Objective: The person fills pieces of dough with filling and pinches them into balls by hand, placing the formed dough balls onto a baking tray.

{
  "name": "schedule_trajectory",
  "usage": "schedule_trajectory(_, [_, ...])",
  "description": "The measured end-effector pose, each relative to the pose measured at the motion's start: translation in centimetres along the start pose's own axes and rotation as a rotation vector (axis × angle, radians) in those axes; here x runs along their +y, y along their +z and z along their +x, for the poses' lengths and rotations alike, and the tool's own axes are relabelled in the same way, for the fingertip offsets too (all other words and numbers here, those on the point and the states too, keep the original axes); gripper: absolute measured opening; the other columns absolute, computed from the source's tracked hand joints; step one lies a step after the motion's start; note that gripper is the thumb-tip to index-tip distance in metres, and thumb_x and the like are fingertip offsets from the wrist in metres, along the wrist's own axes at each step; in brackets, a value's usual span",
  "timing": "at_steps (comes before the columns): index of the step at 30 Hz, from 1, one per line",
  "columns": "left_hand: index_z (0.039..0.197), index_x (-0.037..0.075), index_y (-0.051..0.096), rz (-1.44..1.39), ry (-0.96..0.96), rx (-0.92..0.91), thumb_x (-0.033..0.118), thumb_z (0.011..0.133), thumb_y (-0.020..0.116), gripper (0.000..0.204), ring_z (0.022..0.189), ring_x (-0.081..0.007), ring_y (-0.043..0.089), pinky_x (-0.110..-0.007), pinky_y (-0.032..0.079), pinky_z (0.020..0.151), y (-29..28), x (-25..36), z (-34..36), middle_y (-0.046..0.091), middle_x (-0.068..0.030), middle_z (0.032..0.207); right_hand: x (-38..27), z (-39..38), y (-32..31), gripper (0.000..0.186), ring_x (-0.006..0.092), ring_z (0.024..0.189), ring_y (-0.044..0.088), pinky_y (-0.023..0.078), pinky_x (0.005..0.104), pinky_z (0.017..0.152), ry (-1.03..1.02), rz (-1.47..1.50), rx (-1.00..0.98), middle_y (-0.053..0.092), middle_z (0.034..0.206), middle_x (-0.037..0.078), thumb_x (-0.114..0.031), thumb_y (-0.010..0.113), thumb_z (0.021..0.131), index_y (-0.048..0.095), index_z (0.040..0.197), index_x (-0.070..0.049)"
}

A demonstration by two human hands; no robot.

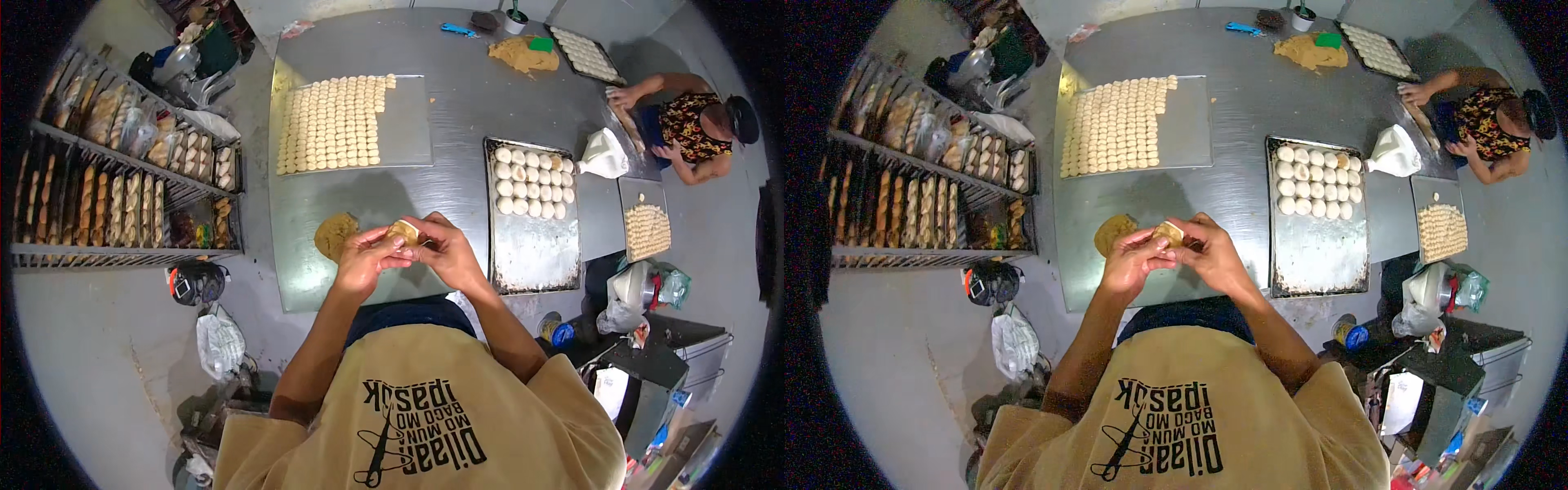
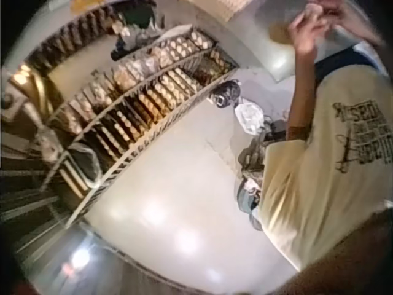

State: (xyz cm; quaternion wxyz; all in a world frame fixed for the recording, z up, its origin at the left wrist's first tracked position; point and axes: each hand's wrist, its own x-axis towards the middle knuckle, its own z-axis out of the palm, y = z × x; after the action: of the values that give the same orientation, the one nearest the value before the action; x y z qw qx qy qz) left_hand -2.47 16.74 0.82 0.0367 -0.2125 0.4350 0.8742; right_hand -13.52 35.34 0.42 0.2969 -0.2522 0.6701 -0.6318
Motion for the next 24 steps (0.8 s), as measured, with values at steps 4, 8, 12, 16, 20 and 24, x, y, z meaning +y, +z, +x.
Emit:
schedule_trajectory(4, [0.137, -0.007, 0.069, 0.163, -0.053, 0.07, 0.007, 0.107, 0.07, 0.032, 0.104, -0.0222, 0.076, -0.038, 0.067, 0.088, 0.5, -0.3, -0.6, 0.077, -0.0154, 0.122, -0.6, 0.2, -0.8, 0.043, 0.013, 0.089, 0.07, 0.059, 0.028, 0.071, 0.138, 0.113, -0.038, 0.066, 0.105, 0.004, -0.009, 0.083, 0.098, 0.076, 0.14, -0.007])
schedule_trajectory(8, [0.14, -0.007, 0.067, 0.13, 0.015, -0.097, 0.008, 0.107, 0.07, 0.036, 0.108, -0.0209, 0.075, -0.036, 0.066, 0.087, -1.0, -0.2, -0.7, 0.076, -0.015, 0.126, -1.0, 0.4, -2.0, 0.047, 0.0153, 0.09, 0.074, 0.061, 0.0289, 0.07, 0.261, 0.341, -0.145, 0.078, 0.116, 0.01, -0.003, 0.085, 0.094, 0.075, 0.14, -0.002])
schedule_trajectory(12, [0.14, -0.004, 0.07, 0.166, 0.023, -0.108, 0.008, 0.106, 0.073, 0.037, 0.107, -0.0195, 0.074, -0.035, 0.065, 0.086, -0.2, 0.2, -0.1, 0.077, -0.0125, 0.124, -0.8, 0.6, -2.3, 0.035, 0.0162, 0.086, 0.074, 0.062, 0.0299, 0.068, 0.328, 0.326, -0.081, 0.079, 0.114, 0.01, 0.0, 0.085, 0.092, 0.081, 0.127, 0.001])
schedule_trajectory(16, [0.137, -0.003, 0.073, 0.245, -0.051, -0.138, 0.009, 0.105, 0.076, 0.034, 0.102, -0.019, 0.075, -0.035, 0.066, 0.085, -0.1, -0.2, 1.4, 0.078, -0.011, 0.12, 0.7, 0.4, -1.3, 0.029, 0.016, 0.082, 0.071, 0.058, 0.0308, 0.069, 0.167, 0.112, 0.036, 0.075, 0.104, 0.008, -0.001, 0.084, 0.093, 0.083, 0.122, -0.001])
schedule_trajectory(20, [0.135, -0.003, 0.074, 0.281, -0.01, 0.004, 0.013, 0.105, 0.077, 0.034, 0.098, -0.0182, 0.076, -0.035, 0.067, 0.084, -1.0, -2.6, 3.1, 0.078, -0.0102, 0.118, 2.0, 0.8, -0.9, 0.034, 0.017, 0.083, 0.067, 0.054, 0.0326, 0.075, 0.081, -0.198, 0.105, 0.068, 0.093, 0.009, 0.006, 0.081, 0.091, 0.084, 0.123, -0.005])
schedule_trajectory(24, [0.134, -0.004, 0.075, 0.431, 0.08, 0.061, 0.012, 0.106, 0.076, 0.032, 0.101, -0.02, 0.078, -0.035, 0.069, 0.084, -0.6, -4.4, 4.6, 0.078, -0.0121, 0.118, 5.8, 1.2, -1.5, 0.028, 0.0169, 0.077, 0.068, 0.055, 0.0326, 0.07, 0.079, -0.042, 0.192, 0.068, 0.092, 0.009, 0.007, 0.081, 0.09, 0.086, 0.115, -0.005])
